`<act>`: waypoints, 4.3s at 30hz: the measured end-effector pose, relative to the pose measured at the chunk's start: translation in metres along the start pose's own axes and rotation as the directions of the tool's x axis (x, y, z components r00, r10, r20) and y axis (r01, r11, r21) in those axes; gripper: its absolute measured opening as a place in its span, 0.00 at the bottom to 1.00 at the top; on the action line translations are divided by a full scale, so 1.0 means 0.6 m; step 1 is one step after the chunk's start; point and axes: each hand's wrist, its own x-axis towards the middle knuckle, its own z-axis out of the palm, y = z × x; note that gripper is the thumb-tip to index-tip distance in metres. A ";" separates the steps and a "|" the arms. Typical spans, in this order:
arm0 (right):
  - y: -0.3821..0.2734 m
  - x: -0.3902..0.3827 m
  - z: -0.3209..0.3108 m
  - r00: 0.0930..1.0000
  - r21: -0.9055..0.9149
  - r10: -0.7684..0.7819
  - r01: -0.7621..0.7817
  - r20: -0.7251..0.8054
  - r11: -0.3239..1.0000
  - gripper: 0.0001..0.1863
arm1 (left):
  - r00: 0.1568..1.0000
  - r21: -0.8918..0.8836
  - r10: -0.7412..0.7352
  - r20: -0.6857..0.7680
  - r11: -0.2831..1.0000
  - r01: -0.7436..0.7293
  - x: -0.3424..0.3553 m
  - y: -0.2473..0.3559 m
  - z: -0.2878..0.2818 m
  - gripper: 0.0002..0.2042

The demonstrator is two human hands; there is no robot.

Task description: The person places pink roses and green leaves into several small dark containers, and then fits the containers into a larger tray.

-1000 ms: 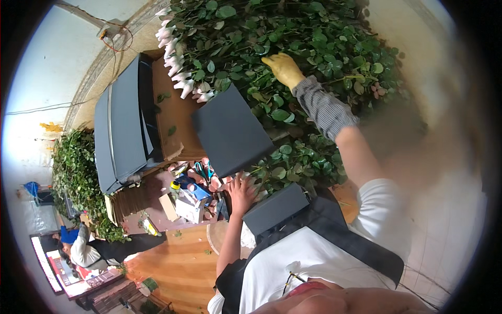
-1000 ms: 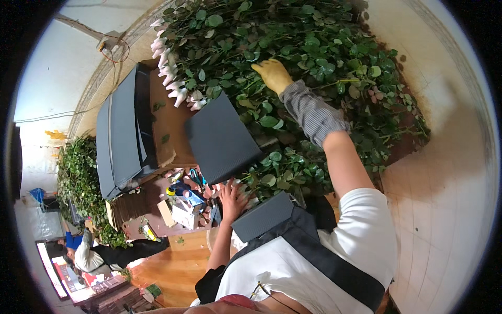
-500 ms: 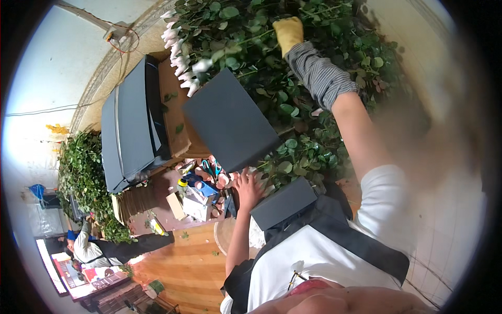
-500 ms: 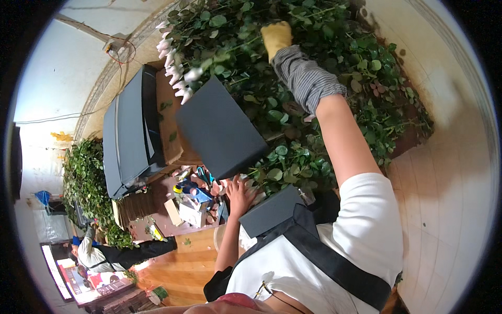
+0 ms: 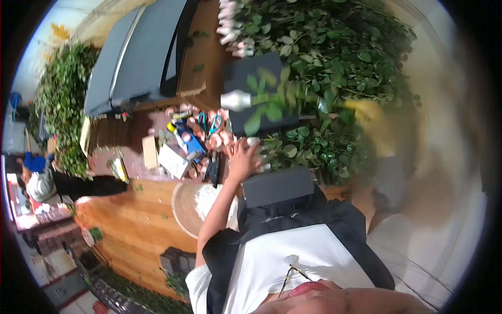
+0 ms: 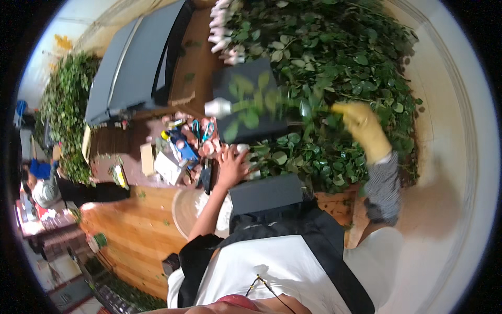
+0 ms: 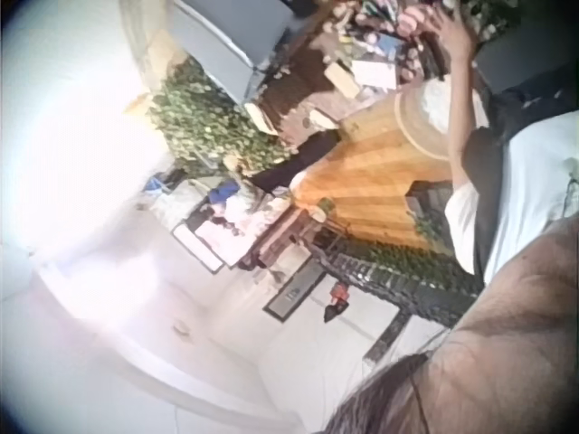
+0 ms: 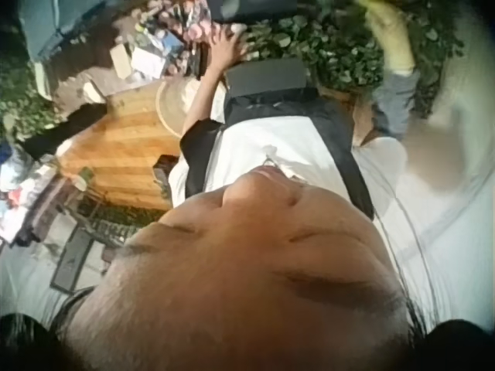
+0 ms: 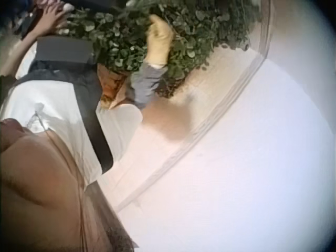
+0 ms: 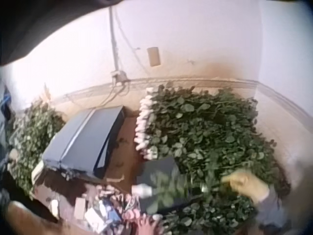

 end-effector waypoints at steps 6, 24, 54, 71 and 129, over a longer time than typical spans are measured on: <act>0.062 -0.122 0.231 0.962 0.070 0.234 -0.246 0.143 0.967 0.16 | 0.981 -0.120 0.014 -0.194 0.992 -0.038 0.008 0.007 0.001 0.29; 0.079 -0.110 0.368 0.981 -0.421 0.028 -0.109 -0.193 0.901 0.13 | 0.984 -0.348 -0.002 -0.180 0.935 -0.061 0.005 -0.010 0.014 0.29; -0.164 0.050 0.448 0.499 -0.184 -0.046 0.401 0.865 0.897 0.14 | 0.949 -0.907 -0.290 -0.120 0.422 0.015 -0.099 -0.100 -0.128 0.09; -0.159 0.049 0.430 0.659 -0.297 0.055 0.262 0.751 0.918 0.14 | 0.944 -0.433 -0.301 0.134 0.839 0.329 -0.004 0.010 -0.035 0.18; -0.094 0.082 0.456 0.910 -0.457 0.029 0.180 0.414 0.871 0.18 | 0.841 -0.839 -0.504 0.197 0.357 0.410 -0.011 -0.062 -0.040 0.11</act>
